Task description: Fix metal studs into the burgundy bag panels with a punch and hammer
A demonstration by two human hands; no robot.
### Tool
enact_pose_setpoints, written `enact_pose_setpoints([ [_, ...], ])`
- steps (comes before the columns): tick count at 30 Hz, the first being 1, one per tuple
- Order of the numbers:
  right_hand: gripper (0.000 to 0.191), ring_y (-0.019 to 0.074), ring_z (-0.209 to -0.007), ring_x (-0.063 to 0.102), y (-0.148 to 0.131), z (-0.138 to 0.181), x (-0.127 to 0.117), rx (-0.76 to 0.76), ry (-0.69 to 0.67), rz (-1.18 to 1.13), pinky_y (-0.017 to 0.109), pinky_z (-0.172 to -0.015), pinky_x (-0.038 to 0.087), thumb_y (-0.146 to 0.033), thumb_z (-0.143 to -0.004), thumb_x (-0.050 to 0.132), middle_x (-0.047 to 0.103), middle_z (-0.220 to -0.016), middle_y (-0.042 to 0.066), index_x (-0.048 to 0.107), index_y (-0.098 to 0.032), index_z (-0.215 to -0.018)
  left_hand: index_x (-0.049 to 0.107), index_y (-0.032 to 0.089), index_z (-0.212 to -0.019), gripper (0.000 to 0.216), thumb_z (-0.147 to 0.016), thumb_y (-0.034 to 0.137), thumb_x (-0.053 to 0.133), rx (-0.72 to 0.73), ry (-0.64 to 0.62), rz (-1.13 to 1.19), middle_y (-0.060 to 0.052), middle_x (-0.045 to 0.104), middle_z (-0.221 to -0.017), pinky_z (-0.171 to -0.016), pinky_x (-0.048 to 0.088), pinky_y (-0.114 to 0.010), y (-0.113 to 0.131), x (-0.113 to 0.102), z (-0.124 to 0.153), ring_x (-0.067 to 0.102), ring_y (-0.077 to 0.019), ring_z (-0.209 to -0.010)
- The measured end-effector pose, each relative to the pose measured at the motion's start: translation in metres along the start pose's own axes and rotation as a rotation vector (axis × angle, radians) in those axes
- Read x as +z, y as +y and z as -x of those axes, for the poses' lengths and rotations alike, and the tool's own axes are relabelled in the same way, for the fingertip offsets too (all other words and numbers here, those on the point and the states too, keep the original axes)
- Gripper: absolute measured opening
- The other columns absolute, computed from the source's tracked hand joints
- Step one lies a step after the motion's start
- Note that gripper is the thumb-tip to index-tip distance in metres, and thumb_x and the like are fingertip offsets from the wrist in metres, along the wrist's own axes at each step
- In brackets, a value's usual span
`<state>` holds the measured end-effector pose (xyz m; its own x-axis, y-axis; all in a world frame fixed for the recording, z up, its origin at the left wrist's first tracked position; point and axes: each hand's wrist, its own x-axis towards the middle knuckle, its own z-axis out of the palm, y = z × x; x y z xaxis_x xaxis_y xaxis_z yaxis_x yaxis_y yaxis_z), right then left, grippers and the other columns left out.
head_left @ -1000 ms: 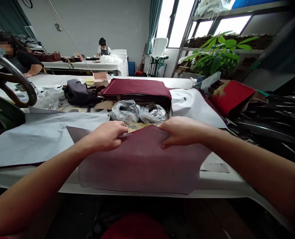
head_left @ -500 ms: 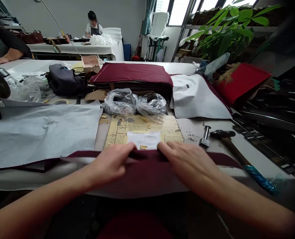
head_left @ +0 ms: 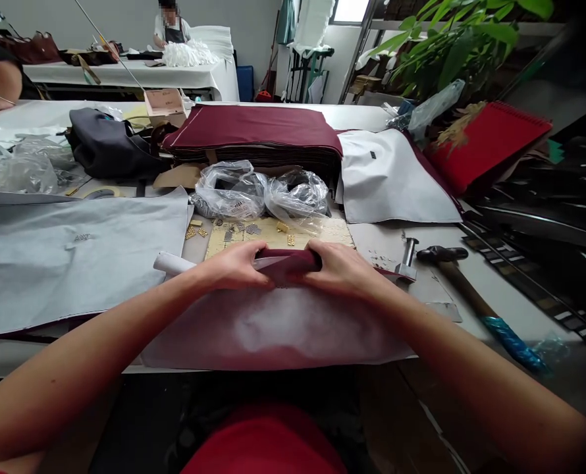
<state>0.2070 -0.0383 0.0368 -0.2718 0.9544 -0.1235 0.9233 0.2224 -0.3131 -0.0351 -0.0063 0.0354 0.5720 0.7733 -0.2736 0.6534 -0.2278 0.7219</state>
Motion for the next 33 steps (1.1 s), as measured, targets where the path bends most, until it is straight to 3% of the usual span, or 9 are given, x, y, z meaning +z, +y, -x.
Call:
enact_pose_setpoints([
  [16, 0.049, 0.0201, -0.071, 0.059, 0.003, -0.002, 0.003, -0.010, 0.007, 0.031, 0.029, -0.056, 0.027, -0.071, -0.081, 0.064, 0.068, -0.084, 0.004, 0.055, -0.023, -0.083, 0.067, 0.020, -0.110, 0.048, -0.069, 0.043, 0.077, 0.017, 0.017, -0.028, -0.003, 0.071, -0.101, -0.073, 0.048, -0.031, 0.000, 0.003, 0.000, 0.066, -0.0265, -0.092],
  [28, 0.051, 0.0211, -0.073, 0.059, 0.001, -0.003, 0.007, -0.015, 0.016, 0.081, 0.029, -0.057, 0.027, -0.074, -0.080, 0.062, 0.068, -0.085, 0.004, 0.055, -0.023, -0.083, 0.067, 0.021, -0.110, 0.047, -0.072, 0.047, 0.076, -0.029, 0.025, -0.161, -0.003, 0.071, -0.103, -0.072, 0.048, -0.031, 0.005, 0.002, 0.001, 0.066, -0.0270, -0.093],
  [30, 0.051, 0.0222, -0.075, 0.061, 0.000, -0.003, 0.007, -0.014, 0.011, 0.090, 0.029, -0.057, 0.027, -0.074, -0.080, 0.062, 0.069, -0.086, 0.004, 0.055, -0.023, -0.084, 0.065, 0.021, -0.116, 0.048, -0.077, 0.047, 0.075, -0.005, 0.079, -0.228, -0.005, 0.071, -0.108, -0.077, 0.049, -0.033, 0.008, 0.008, 0.010, 0.066, -0.0284, -0.097],
  [33, 0.053, 0.0239, -0.077, 0.062, -0.001, -0.003, 0.007, -0.011, 0.000, 0.106, 0.029, -0.058, 0.028, -0.076, -0.080, 0.062, 0.070, -0.089, 0.006, 0.056, -0.023, -0.087, 0.060, 0.020, -0.128, 0.042, -0.089, 0.033, 0.068, 0.130, 0.373, -0.458, -0.010, 0.069, -0.121, -0.095, 0.047, -0.041, 0.012, 0.033, 0.033, 0.063, -0.0313, -0.114],
])
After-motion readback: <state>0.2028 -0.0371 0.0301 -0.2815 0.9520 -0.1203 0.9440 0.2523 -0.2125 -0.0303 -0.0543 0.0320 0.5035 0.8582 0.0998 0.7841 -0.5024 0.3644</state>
